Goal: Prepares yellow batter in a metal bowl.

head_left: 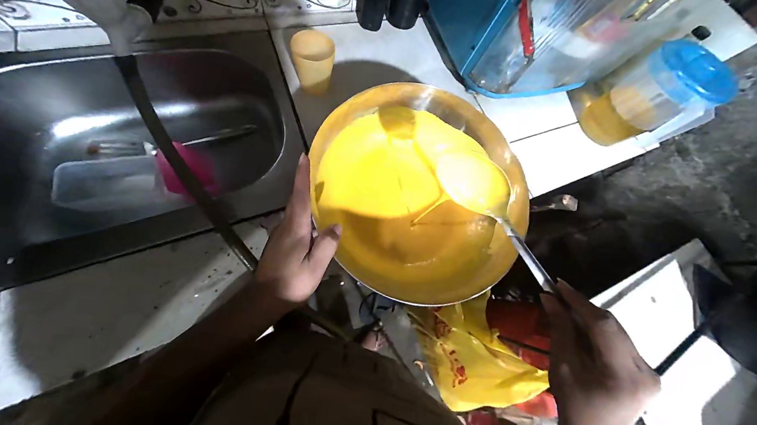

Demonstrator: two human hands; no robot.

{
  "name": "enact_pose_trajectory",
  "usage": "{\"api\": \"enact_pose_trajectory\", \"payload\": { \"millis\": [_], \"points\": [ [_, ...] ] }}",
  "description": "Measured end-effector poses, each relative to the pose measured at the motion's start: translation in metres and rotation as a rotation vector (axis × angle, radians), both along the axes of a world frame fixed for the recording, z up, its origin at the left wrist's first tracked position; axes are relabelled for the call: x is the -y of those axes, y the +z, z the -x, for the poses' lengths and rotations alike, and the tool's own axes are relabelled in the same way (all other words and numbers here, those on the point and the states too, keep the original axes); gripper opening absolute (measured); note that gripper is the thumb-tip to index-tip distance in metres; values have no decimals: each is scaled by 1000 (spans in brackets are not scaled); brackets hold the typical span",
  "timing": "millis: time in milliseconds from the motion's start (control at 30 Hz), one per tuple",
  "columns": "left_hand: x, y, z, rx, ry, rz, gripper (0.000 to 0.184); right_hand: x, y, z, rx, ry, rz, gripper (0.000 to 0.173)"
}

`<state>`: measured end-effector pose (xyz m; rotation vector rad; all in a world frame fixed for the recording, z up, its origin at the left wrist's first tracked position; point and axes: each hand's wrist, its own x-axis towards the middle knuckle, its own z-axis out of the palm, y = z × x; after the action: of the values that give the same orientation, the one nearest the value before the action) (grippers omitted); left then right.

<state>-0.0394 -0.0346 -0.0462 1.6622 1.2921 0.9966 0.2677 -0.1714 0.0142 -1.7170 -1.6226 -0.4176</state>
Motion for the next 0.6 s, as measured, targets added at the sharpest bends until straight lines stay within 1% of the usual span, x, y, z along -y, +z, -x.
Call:
{"api": "enact_pose_trajectory", "payload": {
  "millis": [133, 267, 367, 600],
  "points": [
    [1, 0, -1, 29, 14, 5, 87, -3, -5, 0, -17, 34, -19, 22],
    [3, 1, -3, 58, 41, 85, 92, -3, -8, -1, -10, 55, -19, 22],
    [3, 3, -3, 40, 41, 126, 92, -3, -9, -2, -16, 67, -30, 22],
    [0, 7, 2, -6, 15, 136, 90, -4, -3, -2, -1, 84, -82, 25]
  ]
}}
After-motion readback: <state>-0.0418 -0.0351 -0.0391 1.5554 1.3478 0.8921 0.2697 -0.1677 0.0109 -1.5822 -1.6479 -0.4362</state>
